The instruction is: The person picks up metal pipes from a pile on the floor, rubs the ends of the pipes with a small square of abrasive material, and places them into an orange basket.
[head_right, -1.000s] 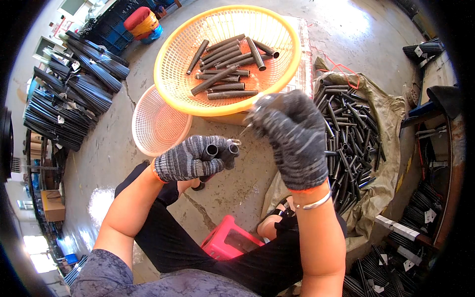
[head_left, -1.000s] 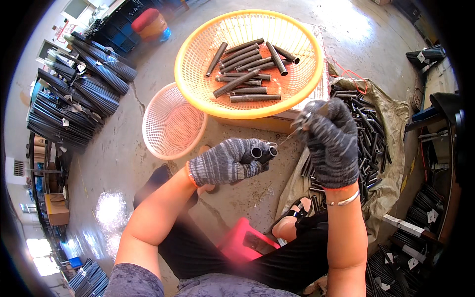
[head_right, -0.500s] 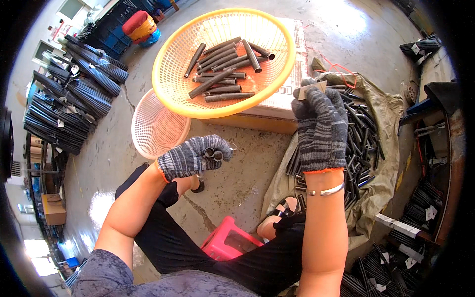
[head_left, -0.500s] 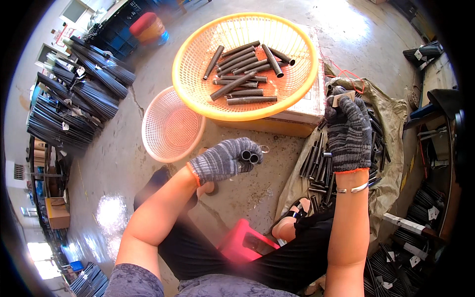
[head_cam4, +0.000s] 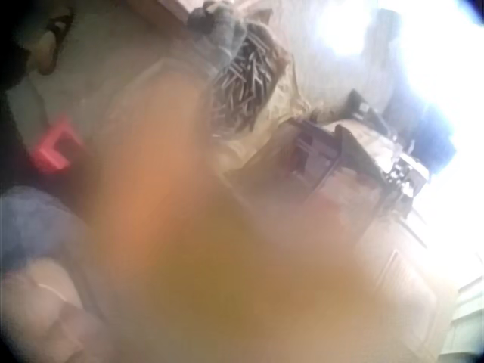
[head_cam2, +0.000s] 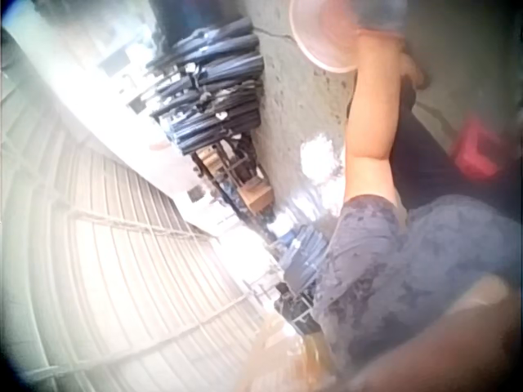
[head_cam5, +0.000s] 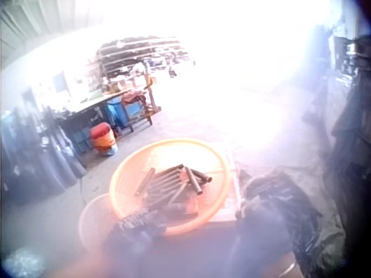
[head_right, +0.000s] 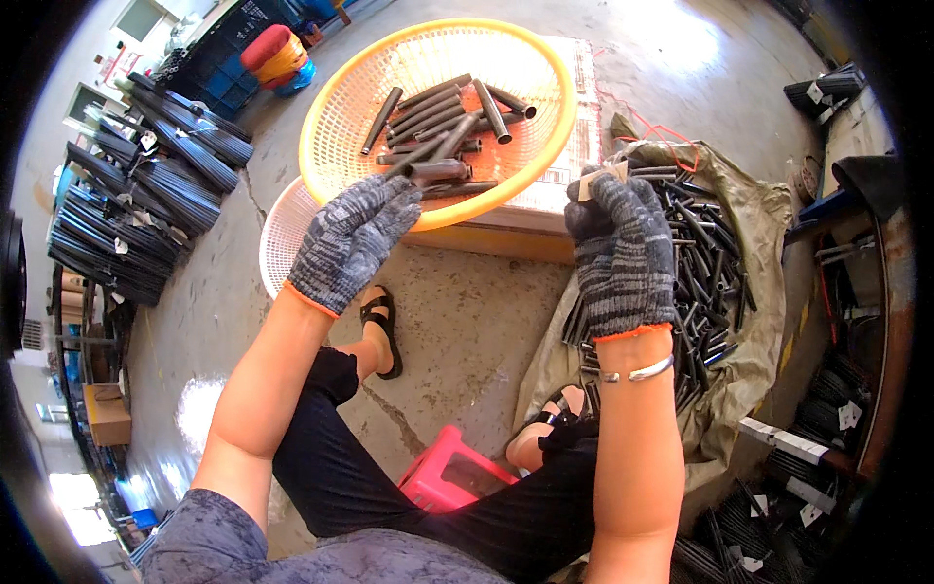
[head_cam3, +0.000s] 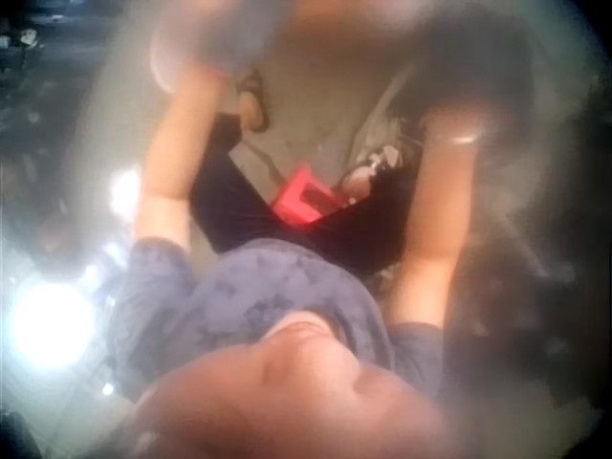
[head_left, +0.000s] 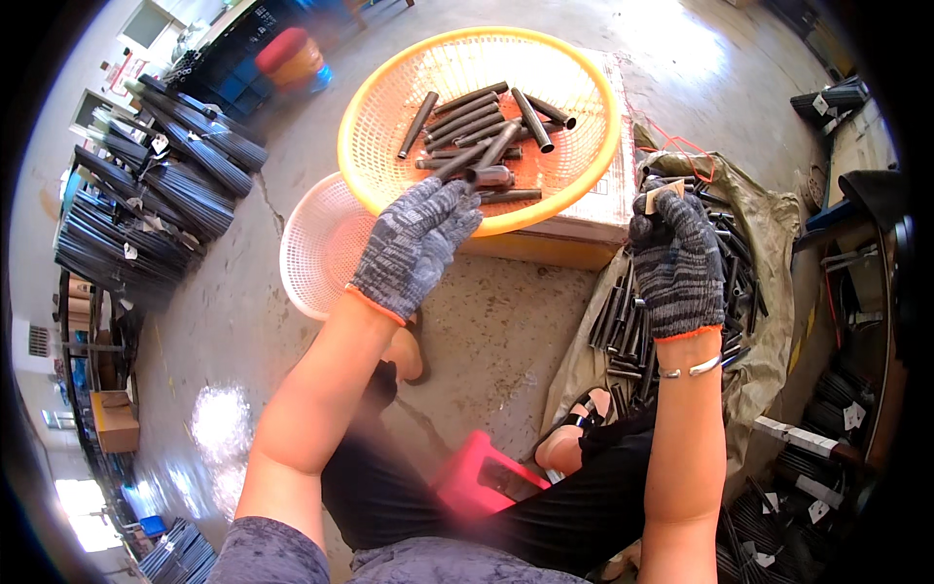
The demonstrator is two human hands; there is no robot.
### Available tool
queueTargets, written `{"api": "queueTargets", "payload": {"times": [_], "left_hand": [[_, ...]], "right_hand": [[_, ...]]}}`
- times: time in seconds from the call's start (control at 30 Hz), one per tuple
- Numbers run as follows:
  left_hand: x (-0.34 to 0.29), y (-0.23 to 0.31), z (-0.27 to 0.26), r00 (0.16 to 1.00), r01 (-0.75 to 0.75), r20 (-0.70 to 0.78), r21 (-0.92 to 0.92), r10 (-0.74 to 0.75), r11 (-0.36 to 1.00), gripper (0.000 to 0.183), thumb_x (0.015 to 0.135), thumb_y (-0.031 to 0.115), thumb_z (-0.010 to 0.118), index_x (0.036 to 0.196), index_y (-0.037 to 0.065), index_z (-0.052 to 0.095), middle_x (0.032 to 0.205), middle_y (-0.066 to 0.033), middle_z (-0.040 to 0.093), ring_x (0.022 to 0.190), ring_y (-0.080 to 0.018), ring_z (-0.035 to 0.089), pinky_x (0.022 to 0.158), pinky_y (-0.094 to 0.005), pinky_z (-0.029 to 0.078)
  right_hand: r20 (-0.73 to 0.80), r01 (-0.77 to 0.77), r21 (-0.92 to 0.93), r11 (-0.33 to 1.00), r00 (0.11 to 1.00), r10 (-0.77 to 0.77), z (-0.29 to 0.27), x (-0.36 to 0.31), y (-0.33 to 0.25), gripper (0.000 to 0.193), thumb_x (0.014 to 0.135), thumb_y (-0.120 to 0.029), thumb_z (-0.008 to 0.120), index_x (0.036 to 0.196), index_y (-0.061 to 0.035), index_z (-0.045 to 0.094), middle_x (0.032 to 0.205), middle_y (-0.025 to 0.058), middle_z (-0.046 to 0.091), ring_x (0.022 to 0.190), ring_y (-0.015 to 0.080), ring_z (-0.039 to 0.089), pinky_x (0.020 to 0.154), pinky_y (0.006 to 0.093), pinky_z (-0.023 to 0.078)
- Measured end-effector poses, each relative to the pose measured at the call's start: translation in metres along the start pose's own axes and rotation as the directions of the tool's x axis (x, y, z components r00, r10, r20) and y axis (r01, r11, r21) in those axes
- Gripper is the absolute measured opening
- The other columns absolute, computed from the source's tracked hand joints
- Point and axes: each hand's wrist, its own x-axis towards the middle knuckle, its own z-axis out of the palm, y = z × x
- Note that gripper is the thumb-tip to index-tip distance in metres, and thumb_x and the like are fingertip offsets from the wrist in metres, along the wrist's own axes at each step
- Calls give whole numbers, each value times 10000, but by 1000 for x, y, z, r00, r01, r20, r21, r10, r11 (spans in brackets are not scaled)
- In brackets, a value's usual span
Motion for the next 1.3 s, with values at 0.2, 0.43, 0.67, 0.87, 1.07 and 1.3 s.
{"api": "queueTargets", "payload": {"times": [0.2,0.43,0.67,0.87,1.07,1.3], "left_hand": [[-1,17,2,966,237,74,-635,-248,735,338,907,78,576,1227,-12,513,1141,-155,624,1045,-270,624,884,-359,530],[-12,35,22,845,509,416,-434,-336,743,448,864,108,657,1273,15,501,1175,-121,601,1007,-226,635,847,-318,529],[-24,15,17,796,603,514,-621,-320,501,444,898,136,604,1306,13,477,1302,-139,534,1101,-285,601,861,-335,535],[-61,-86,16,564,746,358,-608,-744,273,104,834,123,659,936,123,642,942,-60,681,877,-257,659,724,-357,537],[-75,-114,103,317,204,771,514,-553,833,295,808,199,592,1074,89,659,1065,-138,651,1029,-281,618,854,-387,488],[-29,-107,275,547,-472,814,494,-198,730,265,856,213,541,1088,100,605,1069,-144,617,993,-364,589,857,-439,481]], "right_hand": [[-24,42,49,998,999,-41,3,-4,-10,116,843,-29,616,957,-34,597,890,87,637,760,193,633,630,288,547],[94,58,137,989,993,-71,-12,-9,-40,67,876,-40,596,931,-3,598,898,87,631,830,182,612,733,286,524],[-39,133,149,980,991,-128,-51,-36,-88,116,877,-29,608,979,27,610,948,129,644,865,221,639,769,292,560],[33,208,217,954,975,-220,-46,-41,-99,83,853,0,626,925,26,593,902,128,634,834,216,631,731,293,553],[87,215,297,930,964,-251,-55,-50,-116,104,843,27,625,940,31,591,896,128,633,826,222,630,722,292,551],[22,201,319,926,975,-220,-53,-52,-110,111,847,17,621,953,31,592,907,127,633,835,221,628,729,294,548]]}}
